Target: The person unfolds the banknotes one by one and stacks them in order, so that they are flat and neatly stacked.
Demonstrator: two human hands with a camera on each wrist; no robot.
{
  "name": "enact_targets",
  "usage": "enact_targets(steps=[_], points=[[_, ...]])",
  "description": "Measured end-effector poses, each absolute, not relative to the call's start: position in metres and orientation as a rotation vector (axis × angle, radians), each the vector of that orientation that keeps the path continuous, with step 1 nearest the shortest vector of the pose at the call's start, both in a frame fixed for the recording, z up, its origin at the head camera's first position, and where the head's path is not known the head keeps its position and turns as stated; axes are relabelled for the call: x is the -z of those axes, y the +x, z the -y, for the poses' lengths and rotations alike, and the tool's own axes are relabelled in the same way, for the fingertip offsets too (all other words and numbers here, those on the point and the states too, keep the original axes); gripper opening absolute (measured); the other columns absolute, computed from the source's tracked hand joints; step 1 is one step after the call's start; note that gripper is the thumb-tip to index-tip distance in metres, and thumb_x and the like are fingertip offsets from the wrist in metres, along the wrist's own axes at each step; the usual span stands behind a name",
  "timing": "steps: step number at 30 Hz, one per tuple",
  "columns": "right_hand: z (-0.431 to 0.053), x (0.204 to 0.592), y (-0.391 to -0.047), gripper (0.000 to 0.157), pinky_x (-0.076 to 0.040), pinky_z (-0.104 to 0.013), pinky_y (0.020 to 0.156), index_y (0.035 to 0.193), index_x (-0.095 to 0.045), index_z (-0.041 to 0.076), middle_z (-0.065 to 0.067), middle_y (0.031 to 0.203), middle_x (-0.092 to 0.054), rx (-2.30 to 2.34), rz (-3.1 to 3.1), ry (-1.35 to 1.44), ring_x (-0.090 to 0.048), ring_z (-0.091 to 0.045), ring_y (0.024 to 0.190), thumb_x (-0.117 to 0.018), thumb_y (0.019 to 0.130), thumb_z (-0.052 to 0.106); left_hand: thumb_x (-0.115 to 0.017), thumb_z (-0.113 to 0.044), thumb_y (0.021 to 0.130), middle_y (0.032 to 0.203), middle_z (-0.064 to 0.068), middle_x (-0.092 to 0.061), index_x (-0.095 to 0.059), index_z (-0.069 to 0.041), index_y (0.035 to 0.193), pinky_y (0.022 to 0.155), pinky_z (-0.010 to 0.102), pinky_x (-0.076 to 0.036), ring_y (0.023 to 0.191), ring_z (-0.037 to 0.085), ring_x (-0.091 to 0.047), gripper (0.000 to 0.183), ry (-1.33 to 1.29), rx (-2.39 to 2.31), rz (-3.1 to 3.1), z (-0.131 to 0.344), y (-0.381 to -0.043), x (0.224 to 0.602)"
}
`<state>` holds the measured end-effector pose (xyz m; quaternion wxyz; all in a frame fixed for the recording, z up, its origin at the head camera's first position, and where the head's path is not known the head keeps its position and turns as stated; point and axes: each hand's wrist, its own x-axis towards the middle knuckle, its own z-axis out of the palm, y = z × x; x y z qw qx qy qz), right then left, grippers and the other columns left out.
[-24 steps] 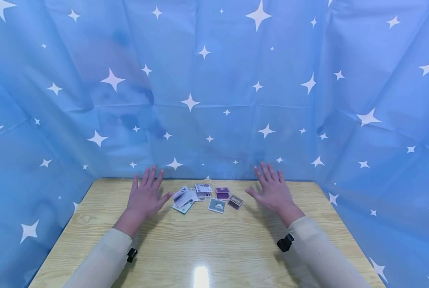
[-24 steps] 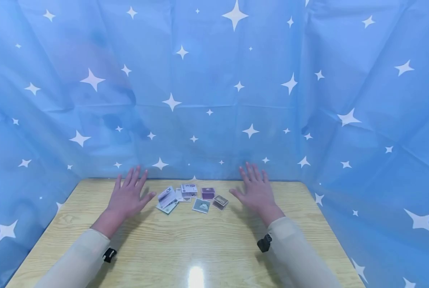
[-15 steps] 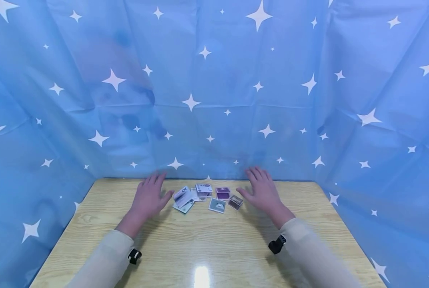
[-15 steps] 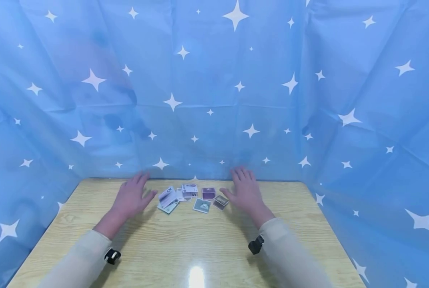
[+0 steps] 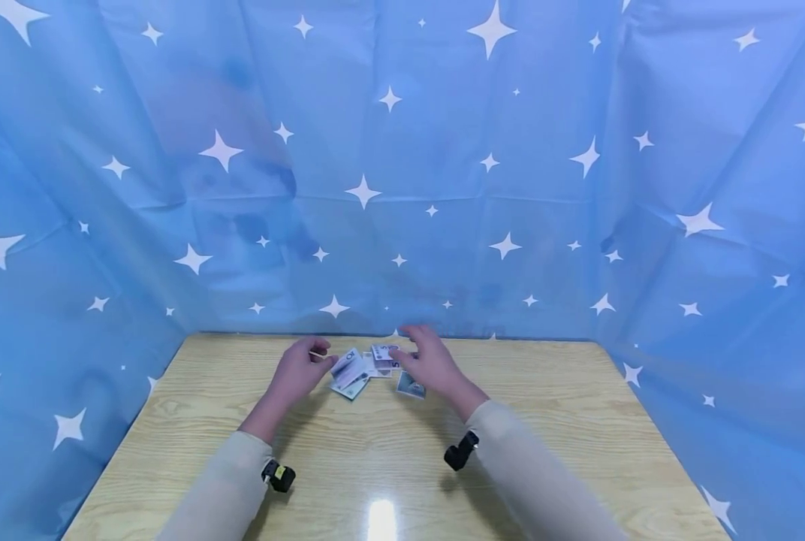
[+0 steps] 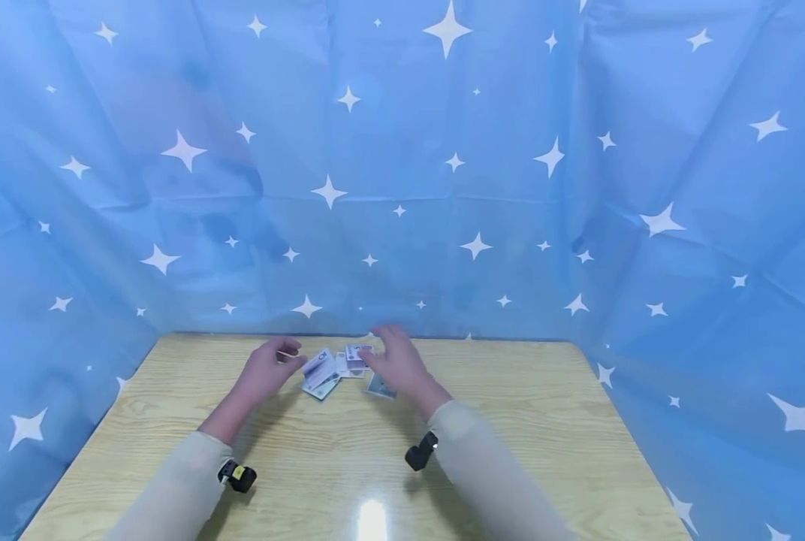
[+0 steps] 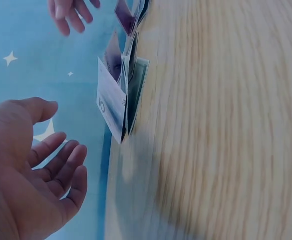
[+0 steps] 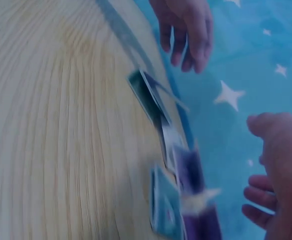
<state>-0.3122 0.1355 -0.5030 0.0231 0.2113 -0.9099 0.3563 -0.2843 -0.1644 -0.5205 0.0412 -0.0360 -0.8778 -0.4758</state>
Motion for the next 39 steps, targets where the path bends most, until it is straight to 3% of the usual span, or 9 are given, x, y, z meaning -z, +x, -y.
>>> enact_targets(steps=[15, 20, 28, 33, 39], points=[[-0.063, 0.520, -0.316, 0.058, -0.054, -0.052, 0.112, 0.154, -0.062, 0.009, -0.018, 0.156, -0.058, -1.055, 2.905, 0.750, -0.064, -0.036, 0.133, -0.078, 0.104, 0.033, -0.083, -0.013, 0.100, 0.129, 0.023, -0.072, -0.070, 0.004, 0.134, 0.094, 0.052, -0.063, 0.113, 0.037, -0.074, 0.041, -0.150, 1.400, 2.743, 0.159, -0.282, 0.530], [-0.055, 0.522, -0.316, 0.058, -0.053, -0.053, 0.112, 0.155, -0.062, 0.011, -0.021, 0.158, -0.056, -0.986, 2.963, 0.739, -0.063, -0.038, 0.134, -0.080, 0.103, 0.029, -0.084, -0.013, 0.098, 0.129, 0.022, -0.070, -0.069, 0.005, 0.137, 0.091, 0.049, -0.063, 0.112, 0.035, -0.073, 0.045, -0.177, 1.325, 2.778, 0.156, -0.282, 0.531], [-0.050, 0.525, -0.315, 0.063, -0.058, -0.047, 0.105, 0.156, -0.060, 0.008, -0.019, 0.144, -0.060, -0.974, 3.009, 0.740, -0.067, -0.033, 0.120, -0.084, 0.101, 0.025, -0.086, -0.015, 0.097, 0.122, 0.017, -0.069, -0.068, 0.004, 0.139, 0.084, 0.044, -0.059, 0.100, 0.025, -0.066, 0.050, -0.166, 1.236, 2.845, 0.151, -0.284, 0.536], [-0.049, 0.527, -0.316, 0.069, -0.055, -0.047, 0.111, 0.159, -0.058, 0.008, -0.017, 0.146, -0.056, -0.942, 3.047, 0.762, -0.063, -0.032, 0.127, -0.087, 0.099, 0.025, -0.089, -0.018, 0.093, 0.110, 0.015, -0.064, -0.067, 0.006, 0.137, 0.081, 0.043, -0.054, 0.094, 0.024, -0.060, 0.055, -0.227, 1.182, 2.889, 0.151, -0.285, 0.539], [-0.049, 0.528, -0.319, 0.068, -0.053, -0.047, 0.112, 0.156, -0.060, 0.004, -0.017, 0.145, -0.054, -0.901, 3.066, 0.823, -0.059, -0.032, 0.129, -0.088, 0.097, 0.023, -0.091, -0.016, 0.093, 0.112, 0.013, -0.059, -0.068, 0.005, 0.137, 0.082, 0.043, -0.051, 0.094, 0.023, -0.055, 0.054, -0.271, 1.165, 2.927, 0.151, -0.285, 0.543]])
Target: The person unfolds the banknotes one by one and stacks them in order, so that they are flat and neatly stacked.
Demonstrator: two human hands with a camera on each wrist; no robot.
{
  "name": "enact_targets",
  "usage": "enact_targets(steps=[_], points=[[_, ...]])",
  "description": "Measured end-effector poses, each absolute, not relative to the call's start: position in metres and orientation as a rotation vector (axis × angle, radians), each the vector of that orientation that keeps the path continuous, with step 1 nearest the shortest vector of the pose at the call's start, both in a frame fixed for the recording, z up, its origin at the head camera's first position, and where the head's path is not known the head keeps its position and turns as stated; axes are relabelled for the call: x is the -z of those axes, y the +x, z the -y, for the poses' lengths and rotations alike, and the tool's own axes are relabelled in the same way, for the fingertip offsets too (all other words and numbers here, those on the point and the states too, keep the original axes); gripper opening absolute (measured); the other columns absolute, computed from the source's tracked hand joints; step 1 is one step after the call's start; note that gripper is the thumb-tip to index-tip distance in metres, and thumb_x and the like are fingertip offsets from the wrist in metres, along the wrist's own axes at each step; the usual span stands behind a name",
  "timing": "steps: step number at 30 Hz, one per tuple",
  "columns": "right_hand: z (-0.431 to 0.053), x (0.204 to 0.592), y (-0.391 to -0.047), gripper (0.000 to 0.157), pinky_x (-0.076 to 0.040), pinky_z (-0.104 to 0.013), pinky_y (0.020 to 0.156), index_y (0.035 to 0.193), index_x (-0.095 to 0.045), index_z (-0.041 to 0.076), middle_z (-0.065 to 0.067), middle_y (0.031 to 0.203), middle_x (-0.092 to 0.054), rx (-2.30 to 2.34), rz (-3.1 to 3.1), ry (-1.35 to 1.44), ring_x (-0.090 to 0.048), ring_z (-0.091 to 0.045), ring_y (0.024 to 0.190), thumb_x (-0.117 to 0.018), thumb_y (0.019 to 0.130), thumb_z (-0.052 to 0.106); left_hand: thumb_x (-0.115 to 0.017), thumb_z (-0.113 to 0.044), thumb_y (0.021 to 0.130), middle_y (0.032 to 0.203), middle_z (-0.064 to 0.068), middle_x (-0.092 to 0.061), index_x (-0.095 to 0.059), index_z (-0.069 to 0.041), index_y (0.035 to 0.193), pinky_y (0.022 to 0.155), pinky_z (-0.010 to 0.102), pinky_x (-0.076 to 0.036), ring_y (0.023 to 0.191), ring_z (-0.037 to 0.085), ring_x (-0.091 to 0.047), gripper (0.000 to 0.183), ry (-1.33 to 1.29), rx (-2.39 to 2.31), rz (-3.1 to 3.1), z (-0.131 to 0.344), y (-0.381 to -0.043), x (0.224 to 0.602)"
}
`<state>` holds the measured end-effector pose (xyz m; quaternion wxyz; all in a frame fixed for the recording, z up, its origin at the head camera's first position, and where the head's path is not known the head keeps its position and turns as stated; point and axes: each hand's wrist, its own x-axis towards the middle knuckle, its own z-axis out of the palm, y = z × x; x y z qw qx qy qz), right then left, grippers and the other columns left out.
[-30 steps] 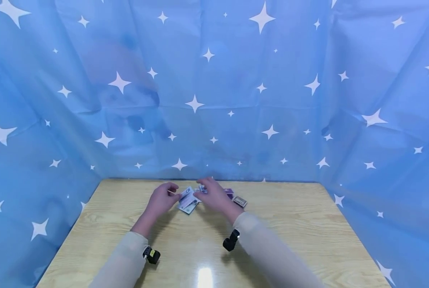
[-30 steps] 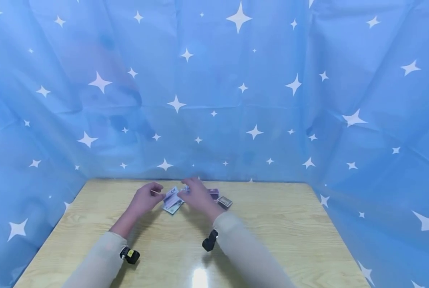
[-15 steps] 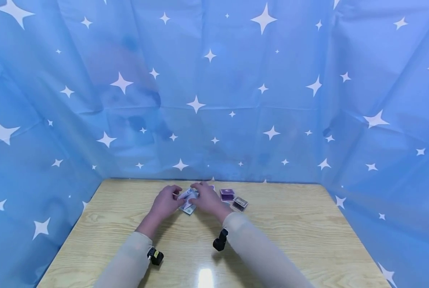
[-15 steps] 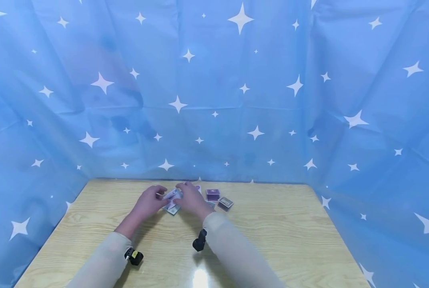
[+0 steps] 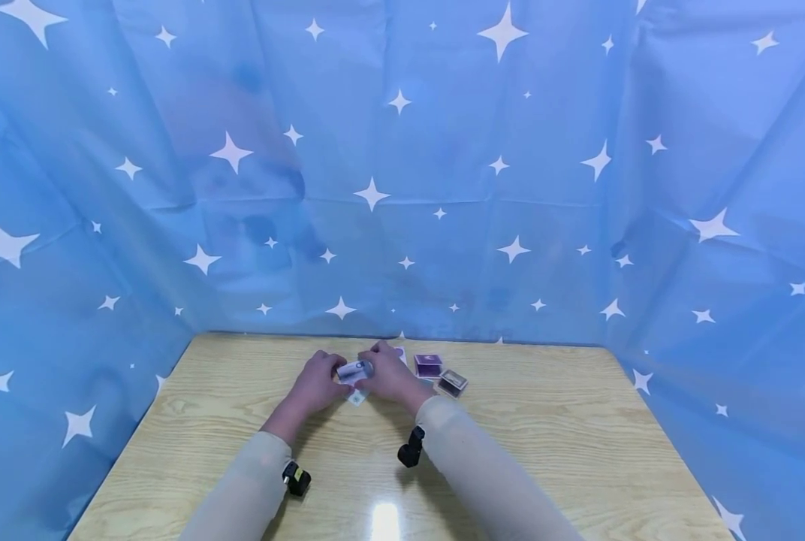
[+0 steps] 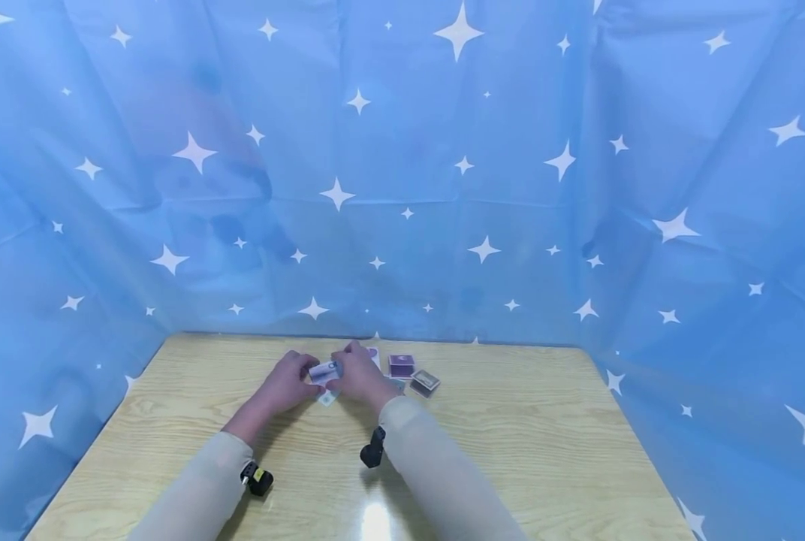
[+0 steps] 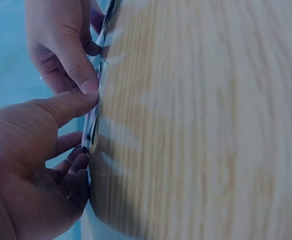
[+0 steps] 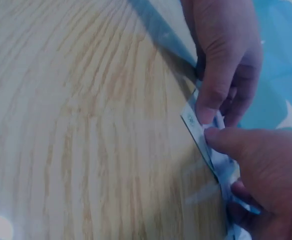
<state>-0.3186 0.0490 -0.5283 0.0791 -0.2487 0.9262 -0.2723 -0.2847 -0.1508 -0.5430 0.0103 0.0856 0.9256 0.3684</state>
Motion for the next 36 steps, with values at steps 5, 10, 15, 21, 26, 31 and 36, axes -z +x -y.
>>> enact_targets(steps=[5, 10, 15, 21, 26, 31, 36], points=[[-0.049, 0.530, -0.321, 0.064, -0.052, -0.045, 0.113, 0.154, -0.062, 0.004, -0.015, 0.146, -0.053, 0.757, -2.781, -0.763, -0.057, -0.031, 0.132, -0.086, 0.100, 0.025, -0.090, -0.014, 0.093, 0.113, 0.013, -0.057, -0.068, 0.003, 0.136, 0.084, 0.043, -0.048, 0.096, 0.025, -0.052, 0.051, 0.251, -1.206, -2.861, 0.152, -0.287, 0.548], [-0.048, 0.529, -0.323, 0.062, -0.051, -0.046, 0.113, 0.151, -0.065, 0.006, -0.014, 0.147, -0.054, 0.769, -2.780, -0.744, -0.057, -0.032, 0.133, -0.088, 0.097, 0.026, -0.087, -0.008, 0.095, 0.115, 0.014, -0.058, -0.070, 0.000, 0.129, 0.087, 0.044, -0.050, 0.099, 0.025, -0.054, 0.039, 0.235, -1.290, -2.822, 0.153, -0.290, 0.551], [-0.048, 0.530, -0.322, 0.059, -0.053, -0.045, 0.110, 0.146, -0.067, 0.007, -0.013, 0.142, -0.056, 0.805, -2.783, -0.738, -0.058, -0.031, 0.128, -0.091, 0.096, 0.028, -0.080, 0.000, 0.097, 0.112, 0.013, -0.059, -0.072, 0.000, 0.126, 0.081, 0.041, -0.052, 0.094, 0.024, -0.056, 0.030, 0.219, -1.359, -2.800, 0.153, -0.293, 0.551], [-0.048, 0.536, -0.320, 0.051, -0.055, -0.041, 0.105, 0.135, -0.071, 0.006, -0.010, 0.134, -0.061, 0.875, -2.843, -0.797, -0.062, -0.027, 0.119, -0.093, 0.092, 0.023, -0.076, 0.005, 0.099, 0.111, 0.012, -0.065, -0.075, -0.002, 0.123, 0.082, 0.039, -0.055, 0.094, 0.022, -0.063, 0.025, 0.222, -1.463, -2.785, 0.153, -0.292, 0.551], [-0.048, 0.534, -0.320, 0.025, -0.056, -0.037, 0.093, 0.116, -0.075, 0.009, -0.004, 0.116, -0.066, 0.975, -2.877, -0.837, -0.063, -0.021, 0.106, -0.089, 0.095, 0.013, -0.070, 0.005, 0.103, 0.112, 0.008, -0.074, -0.078, -0.007, 0.121, 0.083, 0.037, -0.057, 0.098, 0.022, -0.066, 0.023, 0.205, -1.589, -2.732, 0.152, -0.290, 0.548], [-0.054, 0.526, -0.321, 0.010, -0.057, -0.030, 0.082, 0.105, -0.075, 0.013, 0.004, 0.099, -0.073, 1.157, -2.780, -0.791, -0.066, -0.012, 0.091, -0.083, 0.100, 0.010, -0.071, 0.001, 0.105, 0.112, 0.005, -0.075, -0.079, -0.010, 0.119, 0.086, 0.037, -0.056, 0.100, 0.021, -0.066, 0.020, 0.221, -1.682, -2.675, 0.150, -0.290, 0.542], [-0.062, 0.517, -0.322, 0.005, -0.056, -0.030, 0.076, 0.105, -0.078, 0.019, 0.008, 0.095, -0.073, 1.263, -2.664, -0.785, -0.065, -0.011, 0.086, -0.081, 0.103, 0.015, -0.073, -0.003, 0.105, 0.108, 0.006, -0.075, -0.080, -0.009, 0.118, 0.086, 0.036, -0.055, 0.099, 0.021, -0.065, 0.016, 0.271, -1.763, -2.639, 0.149, -0.291, 0.536]])
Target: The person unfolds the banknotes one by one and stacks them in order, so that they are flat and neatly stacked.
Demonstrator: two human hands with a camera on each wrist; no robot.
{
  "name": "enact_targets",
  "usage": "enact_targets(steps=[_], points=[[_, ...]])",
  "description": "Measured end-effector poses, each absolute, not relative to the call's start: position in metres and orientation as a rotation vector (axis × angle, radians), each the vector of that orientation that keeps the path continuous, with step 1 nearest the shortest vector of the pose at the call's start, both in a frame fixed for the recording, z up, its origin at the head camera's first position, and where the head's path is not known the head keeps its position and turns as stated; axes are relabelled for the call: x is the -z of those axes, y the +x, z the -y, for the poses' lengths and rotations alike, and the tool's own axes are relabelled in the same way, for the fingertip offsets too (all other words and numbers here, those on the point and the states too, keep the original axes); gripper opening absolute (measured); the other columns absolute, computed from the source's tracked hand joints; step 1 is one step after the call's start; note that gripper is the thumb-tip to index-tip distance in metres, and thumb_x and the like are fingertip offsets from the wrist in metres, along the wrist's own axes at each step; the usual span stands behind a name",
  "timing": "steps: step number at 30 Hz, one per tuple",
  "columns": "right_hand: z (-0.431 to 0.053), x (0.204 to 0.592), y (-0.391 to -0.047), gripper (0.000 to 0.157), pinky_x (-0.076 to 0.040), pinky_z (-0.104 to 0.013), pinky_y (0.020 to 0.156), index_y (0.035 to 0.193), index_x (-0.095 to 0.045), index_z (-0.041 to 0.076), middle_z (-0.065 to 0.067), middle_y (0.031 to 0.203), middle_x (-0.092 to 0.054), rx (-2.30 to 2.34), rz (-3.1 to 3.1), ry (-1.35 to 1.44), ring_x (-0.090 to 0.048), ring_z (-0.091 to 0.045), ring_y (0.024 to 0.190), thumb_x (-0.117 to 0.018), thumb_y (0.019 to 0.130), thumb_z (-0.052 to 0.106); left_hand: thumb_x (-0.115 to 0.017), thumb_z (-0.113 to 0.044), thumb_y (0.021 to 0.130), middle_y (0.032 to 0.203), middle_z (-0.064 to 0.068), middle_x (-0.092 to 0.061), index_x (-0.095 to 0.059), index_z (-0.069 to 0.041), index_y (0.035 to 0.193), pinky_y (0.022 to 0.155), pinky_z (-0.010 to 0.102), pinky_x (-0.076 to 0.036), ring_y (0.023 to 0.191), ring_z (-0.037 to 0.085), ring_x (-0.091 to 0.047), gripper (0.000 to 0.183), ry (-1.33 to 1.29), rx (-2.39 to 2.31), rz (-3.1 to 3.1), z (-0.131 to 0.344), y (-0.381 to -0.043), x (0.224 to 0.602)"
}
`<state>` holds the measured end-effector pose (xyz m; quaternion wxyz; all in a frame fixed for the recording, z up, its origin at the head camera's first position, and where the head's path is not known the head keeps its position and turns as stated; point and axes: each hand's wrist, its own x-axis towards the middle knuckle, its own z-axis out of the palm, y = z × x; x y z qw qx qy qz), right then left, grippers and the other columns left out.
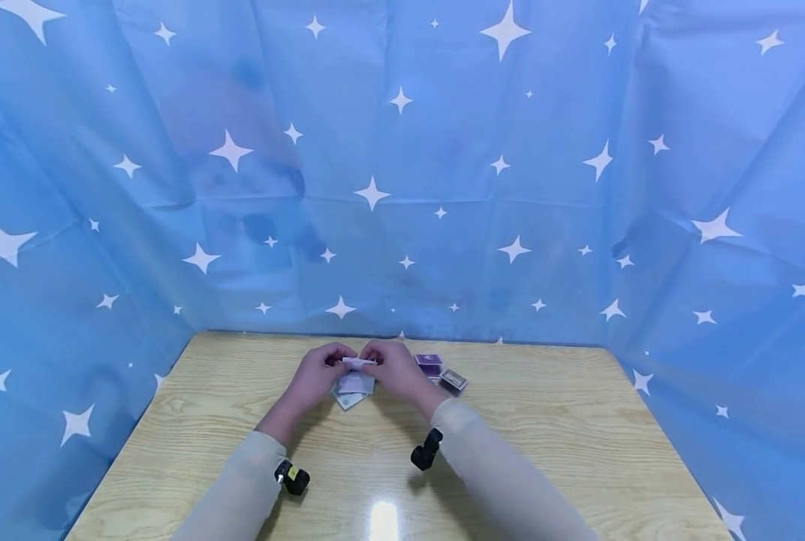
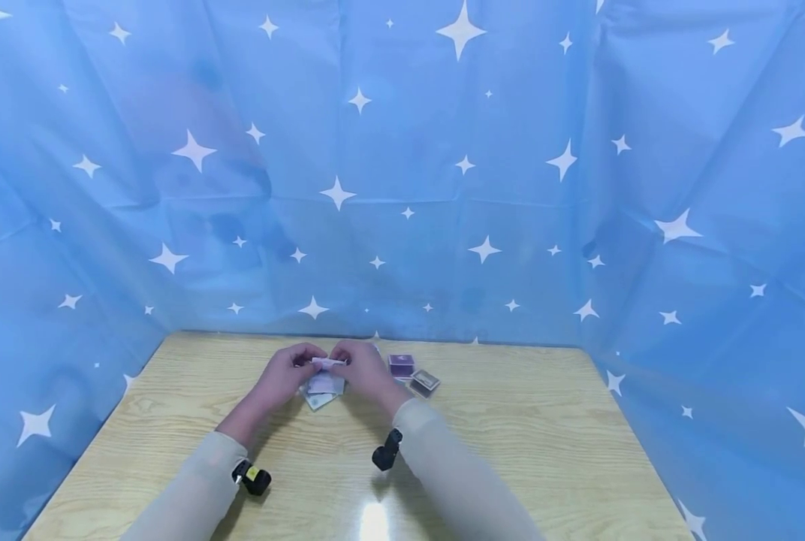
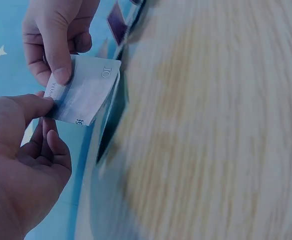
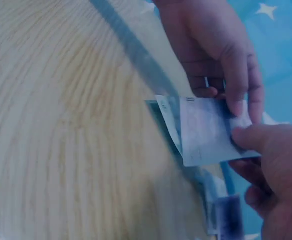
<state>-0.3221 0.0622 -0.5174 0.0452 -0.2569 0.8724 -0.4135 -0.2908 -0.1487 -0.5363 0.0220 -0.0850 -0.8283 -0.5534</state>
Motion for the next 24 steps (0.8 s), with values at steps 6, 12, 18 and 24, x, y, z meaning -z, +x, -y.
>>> enact_targets(steps=[6, 12, 18, 24], points=[[-0.076, 0.503, -0.316, 0.004, -0.056, -0.032, 0.082, 0.109, -0.080, 0.021, 0.008, 0.099, -0.075, 1.346, -2.547, -0.764, -0.068, -0.013, 0.093, -0.080, 0.105, 0.022, -0.073, -0.006, 0.107, 0.108, 0.006, -0.074, -0.079, -0.010, 0.121, 0.081, 0.031, -0.055, 0.098, 0.022, -0.064, 0.016, -0.294, 1.789, 2.528, 0.146, -0.283, 0.528], [-0.094, 0.488, -0.305, 0.007, -0.055, -0.033, 0.077, 0.111, -0.080, 0.022, 0.006, 0.101, -0.076, 1.416, -2.476, -0.726, -0.066, -0.015, 0.087, -0.080, 0.106, 0.026, -0.074, -0.007, 0.106, 0.106, 0.007, -0.071, -0.076, -0.008, 0.126, 0.076, 0.029, -0.054, 0.094, 0.021, -0.063, 0.020, -0.356, 1.926, 2.468, 0.136, -0.268, 0.519], [-0.117, 0.475, -0.294, 0.009, -0.056, -0.034, 0.078, 0.114, -0.080, 0.020, 0.003, 0.109, -0.075, 1.460, -2.461, -0.743, -0.065, -0.018, 0.089, -0.080, 0.105, 0.024, -0.074, 0.003, 0.102, 0.113, 0.012, -0.071, -0.068, 0.002, 0.133, 0.080, 0.024, -0.058, 0.096, 0.017, -0.067, 0.032, -0.365, 2.139, 2.373, 0.119, -0.254, 0.518], [-0.136, 0.468, -0.285, 0.014, -0.054, -0.033, 0.075, 0.118, -0.082, 0.023, 0.004, 0.113, -0.077, 1.451, -2.480, -0.729, -0.064, -0.019, 0.088, -0.080, 0.105, 0.026, -0.073, 0.005, 0.100, 0.113, 0.013, -0.070, -0.060, 0.010, 0.135, 0.081, 0.026, -0.062, 0.094, 0.015, -0.069, 0.038, -0.355, 2.339, 2.287, 0.102, -0.240, 0.520]])
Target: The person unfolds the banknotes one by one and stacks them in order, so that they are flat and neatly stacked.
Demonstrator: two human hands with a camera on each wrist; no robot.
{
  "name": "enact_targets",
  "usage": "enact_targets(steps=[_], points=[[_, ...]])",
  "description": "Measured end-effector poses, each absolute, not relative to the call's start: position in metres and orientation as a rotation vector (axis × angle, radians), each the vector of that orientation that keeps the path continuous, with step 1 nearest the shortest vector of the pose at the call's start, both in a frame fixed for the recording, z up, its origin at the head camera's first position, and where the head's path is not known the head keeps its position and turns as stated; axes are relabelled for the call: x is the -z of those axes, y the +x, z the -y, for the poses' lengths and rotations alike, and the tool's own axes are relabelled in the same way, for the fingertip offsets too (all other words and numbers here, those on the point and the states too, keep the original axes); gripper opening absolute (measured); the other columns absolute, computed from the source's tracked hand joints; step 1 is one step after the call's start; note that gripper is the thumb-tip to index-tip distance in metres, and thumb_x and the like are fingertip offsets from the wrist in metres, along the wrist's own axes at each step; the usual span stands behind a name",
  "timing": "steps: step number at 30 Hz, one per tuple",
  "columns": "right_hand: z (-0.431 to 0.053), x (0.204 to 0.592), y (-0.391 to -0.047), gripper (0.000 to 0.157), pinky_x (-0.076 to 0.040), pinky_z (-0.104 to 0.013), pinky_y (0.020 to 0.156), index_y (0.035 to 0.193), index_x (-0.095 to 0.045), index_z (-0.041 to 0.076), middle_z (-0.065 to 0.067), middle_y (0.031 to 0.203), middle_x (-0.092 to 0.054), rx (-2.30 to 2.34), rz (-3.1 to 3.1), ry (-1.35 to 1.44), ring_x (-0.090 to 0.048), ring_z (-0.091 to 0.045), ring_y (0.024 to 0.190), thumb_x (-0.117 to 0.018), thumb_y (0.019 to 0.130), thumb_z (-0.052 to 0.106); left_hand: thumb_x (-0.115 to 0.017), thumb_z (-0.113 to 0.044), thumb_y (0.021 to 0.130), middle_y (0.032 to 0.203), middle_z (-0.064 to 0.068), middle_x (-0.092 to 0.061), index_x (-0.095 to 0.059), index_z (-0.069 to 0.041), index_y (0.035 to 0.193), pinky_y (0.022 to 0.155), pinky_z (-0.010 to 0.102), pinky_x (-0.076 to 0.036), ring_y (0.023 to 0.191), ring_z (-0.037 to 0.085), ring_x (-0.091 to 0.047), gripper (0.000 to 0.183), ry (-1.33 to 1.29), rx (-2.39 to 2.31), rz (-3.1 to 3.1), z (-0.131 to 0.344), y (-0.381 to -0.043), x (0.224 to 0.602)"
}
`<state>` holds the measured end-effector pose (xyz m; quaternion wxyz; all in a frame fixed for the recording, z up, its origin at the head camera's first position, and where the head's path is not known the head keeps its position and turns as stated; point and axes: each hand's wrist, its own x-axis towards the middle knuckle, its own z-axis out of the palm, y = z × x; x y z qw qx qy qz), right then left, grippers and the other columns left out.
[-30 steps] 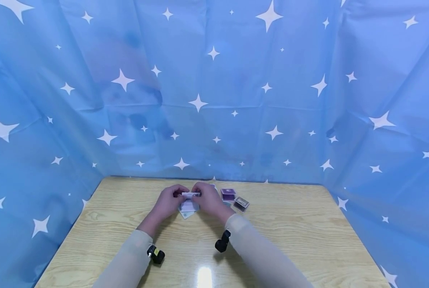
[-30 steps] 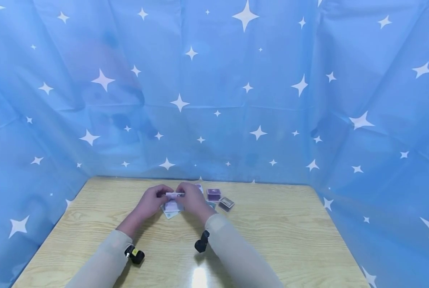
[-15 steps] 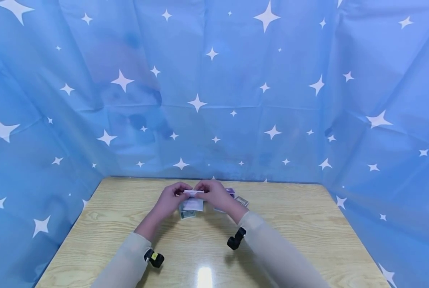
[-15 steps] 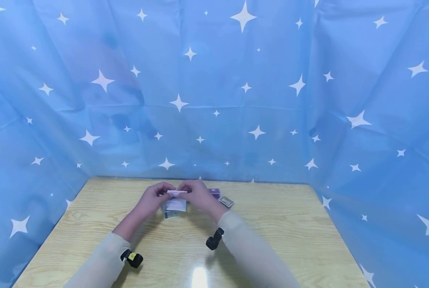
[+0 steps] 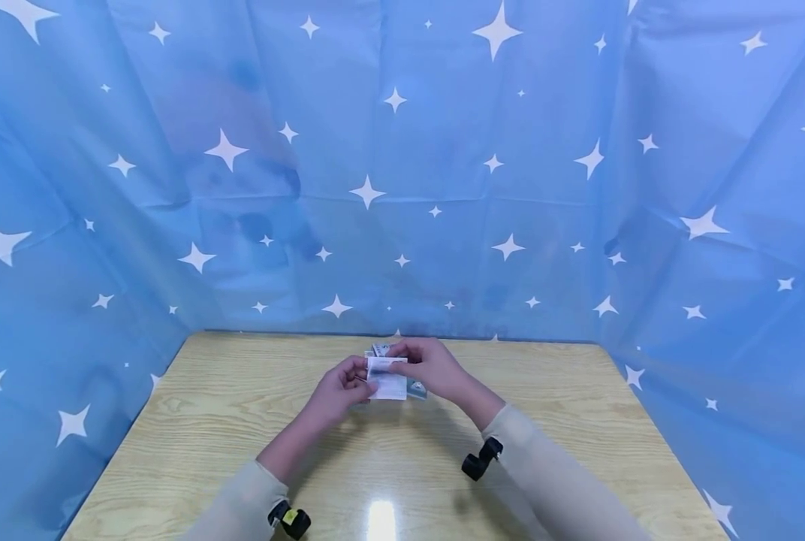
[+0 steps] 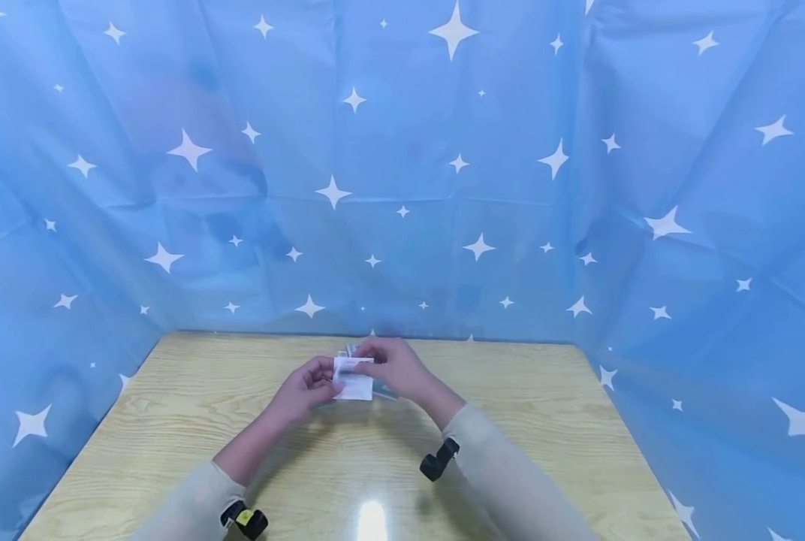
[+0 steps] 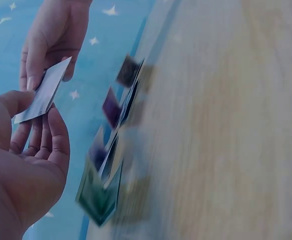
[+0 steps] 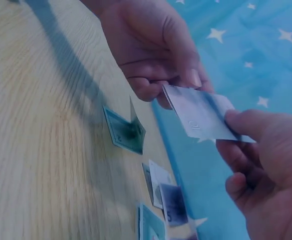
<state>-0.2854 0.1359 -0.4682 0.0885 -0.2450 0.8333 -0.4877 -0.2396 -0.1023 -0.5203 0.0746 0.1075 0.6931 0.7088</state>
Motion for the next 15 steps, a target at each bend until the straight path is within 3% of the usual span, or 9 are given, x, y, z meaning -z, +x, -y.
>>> enact_targets(steps=[5, 10, 13, 15], points=[[-0.149, 0.468, -0.280, 0.018, -0.050, -0.030, 0.069, 0.122, -0.082, 0.019, 0.004, 0.110, -0.078, 1.466, -2.496, -0.713, -0.059, -0.016, 0.080, -0.080, 0.105, 0.023, -0.069, 0.004, 0.103, 0.112, 0.014, -0.072, -0.060, 0.012, 0.133, 0.089, 0.031, -0.064, 0.097, 0.017, -0.074, 0.032, 0.338, -2.127, -2.000, 0.089, -0.226, 0.523], [-0.159, 0.468, -0.274, 0.019, -0.043, -0.027, 0.062, 0.123, -0.082, 0.017, 0.002, 0.103, -0.078, 1.500, -2.486, -0.695, -0.051, -0.014, 0.071, -0.080, 0.105, 0.021, -0.067, 0.002, 0.107, 0.112, 0.014, -0.074, -0.063, 0.013, 0.131, 0.096, 0.043, -0.064, 0.101, 0.026, -0.077, 0.027, 0.335, -2.129, -1.983, 0.077, -0.215, 0.524], [-0.162, 0.467, -0.271, 0.027, -0.047, -0.025, 0.063, 0.132, -0.079, 0.014, -0.002, 0.106, -0.079, 1.529, -2.450, -0.720, -0.059, -0.015, 0.075, -0.079, 0.105, 0.015, -0.067, 0.001, 0.107, 0.112, 0.014, -0.075, -0.065, 0.012, 0.131, 0.096, 0.047, -0.064, 0.102, 0.030, -0.077, 0.026, 0.315, -2.153, -1.984, 0.072, -0.212, 0.523], [-0.163, 0.467, -0.269, 0.036, -0.052, -0.025, 0.068, 0.140, -0.074, 0.013, -0.004, 0.108, -0.078, 1.543, -2.419, -0.748, -0.065, -0.017, 0.083, -0.077, 0.105, 0.010, -0.068, 0.001, 0.107, 0.110, 0.013, -0.075, -0.066, 0.011, 0.129, 0.094, 0.044, -0.065, 0.099, 0.026, -0.076, 0.025, 0.296, -2.159, -1.995, 0.070, -0.212, 0.523]])
